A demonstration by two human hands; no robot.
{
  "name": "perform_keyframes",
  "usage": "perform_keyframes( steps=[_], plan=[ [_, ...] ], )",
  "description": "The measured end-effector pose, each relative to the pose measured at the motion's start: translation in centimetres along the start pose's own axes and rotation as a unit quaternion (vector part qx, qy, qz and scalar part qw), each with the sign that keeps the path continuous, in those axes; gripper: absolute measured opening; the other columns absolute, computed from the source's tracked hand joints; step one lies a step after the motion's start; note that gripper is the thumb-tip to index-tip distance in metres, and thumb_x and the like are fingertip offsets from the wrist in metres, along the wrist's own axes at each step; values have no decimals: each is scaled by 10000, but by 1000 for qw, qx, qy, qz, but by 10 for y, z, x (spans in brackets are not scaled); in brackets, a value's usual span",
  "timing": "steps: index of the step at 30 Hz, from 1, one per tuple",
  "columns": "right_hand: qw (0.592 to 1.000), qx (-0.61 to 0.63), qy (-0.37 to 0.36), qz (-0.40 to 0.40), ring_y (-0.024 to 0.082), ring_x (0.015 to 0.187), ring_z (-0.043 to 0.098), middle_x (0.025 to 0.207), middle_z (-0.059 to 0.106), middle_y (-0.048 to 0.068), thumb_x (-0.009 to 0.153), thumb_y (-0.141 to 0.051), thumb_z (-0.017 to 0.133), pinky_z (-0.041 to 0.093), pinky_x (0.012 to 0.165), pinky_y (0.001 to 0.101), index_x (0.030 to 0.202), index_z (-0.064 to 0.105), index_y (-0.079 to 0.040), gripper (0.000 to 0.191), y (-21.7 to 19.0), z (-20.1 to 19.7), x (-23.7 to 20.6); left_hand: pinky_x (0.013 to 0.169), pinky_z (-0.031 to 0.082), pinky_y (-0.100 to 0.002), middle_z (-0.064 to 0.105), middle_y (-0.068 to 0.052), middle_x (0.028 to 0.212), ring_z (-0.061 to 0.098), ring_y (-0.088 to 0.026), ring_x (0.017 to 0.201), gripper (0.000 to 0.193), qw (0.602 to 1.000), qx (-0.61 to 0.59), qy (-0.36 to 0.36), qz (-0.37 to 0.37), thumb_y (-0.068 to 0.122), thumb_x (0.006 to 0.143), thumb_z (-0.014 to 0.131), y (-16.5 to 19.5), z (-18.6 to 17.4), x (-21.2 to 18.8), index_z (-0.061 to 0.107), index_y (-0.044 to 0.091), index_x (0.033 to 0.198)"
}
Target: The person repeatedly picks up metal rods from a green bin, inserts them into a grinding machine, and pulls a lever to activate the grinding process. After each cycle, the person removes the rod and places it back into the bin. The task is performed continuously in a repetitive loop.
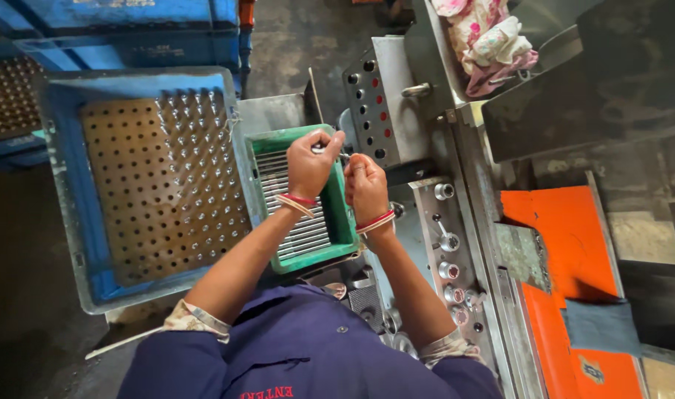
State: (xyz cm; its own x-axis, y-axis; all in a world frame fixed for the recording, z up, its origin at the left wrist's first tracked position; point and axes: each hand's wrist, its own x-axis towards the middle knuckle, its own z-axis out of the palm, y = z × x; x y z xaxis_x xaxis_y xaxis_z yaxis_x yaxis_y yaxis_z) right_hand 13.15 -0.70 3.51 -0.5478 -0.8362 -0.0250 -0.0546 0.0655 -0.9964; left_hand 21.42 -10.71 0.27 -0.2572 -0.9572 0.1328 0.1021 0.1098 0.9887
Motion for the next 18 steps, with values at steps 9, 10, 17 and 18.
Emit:
perform_keyframes(
  steps=[9,10,17,18],
  plan=[
    [818,-379,-45,-430,259,606,579,764,545,99,1133,-229,563,426,581,369,902,559,-41,298,15,-6,13,417,273,-232,513,46,610,417,-34,503,367,922,-135,-274,-238,308,939,760,-25,-53,30,629,66,696],
    [826,-362,-44,-430,271,607,572,760,539,108,1114,-210,587,427,589,376,887,551,-47,282,18,-3,16,424,293,-232,545,50,617,432,-30,513,350,941,-137,-218,-220,305,932,761,-27,-55,30,653,61,705],
    [967,-151,-198,-61,280,750,600,907,603,142,1004,-73,612,470,703,365,1088,622,-15,103,66,62,16,426,348,-243,536,28,570,476,-57,477,364,944,-227,99,-216,320,941,751,-38,-60,21,671,47,713],
    [948,-240,-193,-77,279,731,597,875,611,137,967,-68,623,465,674,373,1075,635,-24,117,71,63,19,397,328,-253,506,19,546,464,-75,439,363,928,-258,111,-244,320,930,746,-40,-66,19,660,48,706]
  ],
)
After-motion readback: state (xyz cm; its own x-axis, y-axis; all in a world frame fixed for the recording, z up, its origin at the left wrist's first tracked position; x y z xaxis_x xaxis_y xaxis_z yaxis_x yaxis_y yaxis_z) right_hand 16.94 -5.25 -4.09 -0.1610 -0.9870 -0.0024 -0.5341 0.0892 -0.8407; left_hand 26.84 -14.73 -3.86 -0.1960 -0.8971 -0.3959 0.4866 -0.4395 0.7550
